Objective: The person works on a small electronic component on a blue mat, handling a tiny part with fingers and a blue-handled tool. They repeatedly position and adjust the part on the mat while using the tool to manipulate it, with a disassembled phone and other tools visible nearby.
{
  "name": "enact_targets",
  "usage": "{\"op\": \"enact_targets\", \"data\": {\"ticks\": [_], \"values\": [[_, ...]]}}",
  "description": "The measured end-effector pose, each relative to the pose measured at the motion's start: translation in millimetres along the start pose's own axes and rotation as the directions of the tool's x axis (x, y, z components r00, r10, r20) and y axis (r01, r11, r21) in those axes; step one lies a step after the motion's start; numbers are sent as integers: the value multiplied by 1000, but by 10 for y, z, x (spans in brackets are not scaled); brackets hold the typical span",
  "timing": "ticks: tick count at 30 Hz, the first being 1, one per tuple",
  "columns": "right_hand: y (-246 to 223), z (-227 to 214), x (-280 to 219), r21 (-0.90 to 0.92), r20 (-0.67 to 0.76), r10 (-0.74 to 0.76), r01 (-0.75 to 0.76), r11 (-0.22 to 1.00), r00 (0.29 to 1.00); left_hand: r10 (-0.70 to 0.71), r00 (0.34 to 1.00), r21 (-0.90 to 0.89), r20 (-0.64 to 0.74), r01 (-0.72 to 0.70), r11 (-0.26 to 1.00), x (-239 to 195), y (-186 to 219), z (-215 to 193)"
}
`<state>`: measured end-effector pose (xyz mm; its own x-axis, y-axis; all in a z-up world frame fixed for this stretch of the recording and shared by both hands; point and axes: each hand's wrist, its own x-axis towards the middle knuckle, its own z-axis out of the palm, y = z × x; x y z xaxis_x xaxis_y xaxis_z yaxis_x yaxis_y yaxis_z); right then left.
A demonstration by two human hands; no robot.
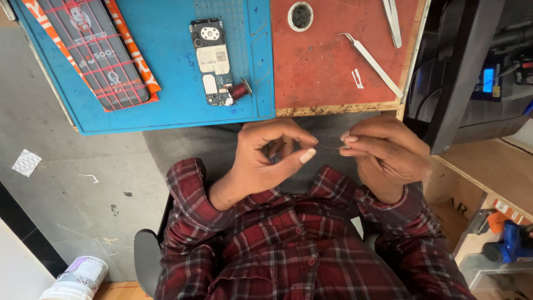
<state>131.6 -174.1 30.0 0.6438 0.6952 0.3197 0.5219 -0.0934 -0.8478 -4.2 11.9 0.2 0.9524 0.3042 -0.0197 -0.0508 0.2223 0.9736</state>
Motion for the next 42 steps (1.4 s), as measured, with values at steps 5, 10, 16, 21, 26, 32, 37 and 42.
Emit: {"op": "enact_targets", "data": {"ticks": [5, 10, 16, 21, 26, 32, 37, 42], "values": [[19, -1, -21, -12, 3, 14, -14, 1000, 1000, 0, 999, -11, -38, -1, 1000, -3, 46, -37], [155, 45, -3, 25, -15, 16, -15, 1000, 1000, 85, 986, 116, -145, -69, 991, 2, 118, -86], [481, 232, 150, 6, 72, 125, -126, 992, 990, 293, 926, 318, -239, -211, 924, 21, 173, -187], [607, 411, 257, -21, 175, 110, -108, 994, 978, 315, 912, 314, -264, -228, 922, 23, 145, -229], [590, 442, 329, -117, 213, 213, -192, 974, 954, 311, 914, 397, -259, -193, 897, 43, 112, -278], [473, 360, 371, -207, 239, 266, -218, 954, 934, 325, 912, 439, -250, -193, 878, 73, 94, -327], [447, 326, 363, -246, 244, 250, -190, 951, 937, 348, 896, 462, -274, -195, 865, 54, 68, -368], [435, 298, 364, -333, 241, 179, -92, 939, 954, 397, 805, 489, -441, -156, 858, -34, 159, -511]]}}
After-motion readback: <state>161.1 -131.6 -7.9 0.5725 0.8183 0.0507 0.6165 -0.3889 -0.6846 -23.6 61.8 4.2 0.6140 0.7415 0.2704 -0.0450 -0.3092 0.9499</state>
